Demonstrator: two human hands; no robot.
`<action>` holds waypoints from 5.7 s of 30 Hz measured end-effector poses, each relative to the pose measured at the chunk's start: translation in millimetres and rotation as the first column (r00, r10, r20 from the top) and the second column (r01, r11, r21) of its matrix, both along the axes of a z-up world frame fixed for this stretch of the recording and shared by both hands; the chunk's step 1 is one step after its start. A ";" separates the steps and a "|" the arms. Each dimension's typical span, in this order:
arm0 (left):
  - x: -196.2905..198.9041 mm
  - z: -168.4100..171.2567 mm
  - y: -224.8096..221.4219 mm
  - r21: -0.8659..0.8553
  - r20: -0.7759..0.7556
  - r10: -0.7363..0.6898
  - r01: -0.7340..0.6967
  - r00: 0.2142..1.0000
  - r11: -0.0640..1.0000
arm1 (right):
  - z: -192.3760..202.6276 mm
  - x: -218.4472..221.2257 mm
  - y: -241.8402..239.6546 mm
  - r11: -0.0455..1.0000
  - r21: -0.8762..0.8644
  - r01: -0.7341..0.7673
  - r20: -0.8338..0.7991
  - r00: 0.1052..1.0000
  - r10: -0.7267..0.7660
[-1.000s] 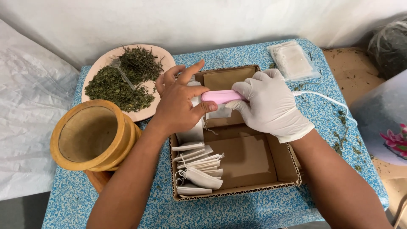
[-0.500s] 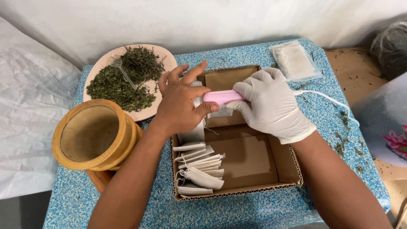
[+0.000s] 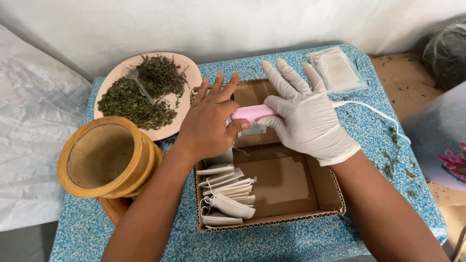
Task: The person is sealing individual tea bags using a handheld heat sealer and then organizing them into a cardboard box.
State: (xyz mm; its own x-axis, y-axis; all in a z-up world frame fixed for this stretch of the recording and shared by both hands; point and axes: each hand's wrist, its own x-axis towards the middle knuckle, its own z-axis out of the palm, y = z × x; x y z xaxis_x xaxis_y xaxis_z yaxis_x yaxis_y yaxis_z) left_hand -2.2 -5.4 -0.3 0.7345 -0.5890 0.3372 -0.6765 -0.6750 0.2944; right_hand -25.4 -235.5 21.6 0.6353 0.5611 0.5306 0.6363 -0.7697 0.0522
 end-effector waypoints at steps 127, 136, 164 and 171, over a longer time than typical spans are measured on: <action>16.1 32.1 -98.6 0.103 -0.376 -0.169 0.222 0.911 0.969 | 43.9 -69.3 -67.1 0.843 0.210 0.494 -0.492 0.799 -0.346; 18.9 22.5 -93.5 0.058 -0.254 -0.105 0.124 0.961 0.991 | 36.1 -65.9 -74.2 0.881 0.104 0.462 -0.434 0.818 -0.378; -13.5 66.0 -211.5 0.301 0.058 -0.368 0.335 0.928 0.893 | 13.4 -119.6 -141.4 0.668 0.169 0.725 -0.517 0.642 -0.566; -2.5 11.0 -267.2 0.577 -0.194 -0.234 0.303 0.953 0.758 | -33.9 -118.1 -171.7 0.509 -0.193 0.838 -0.563 0.330 -0.758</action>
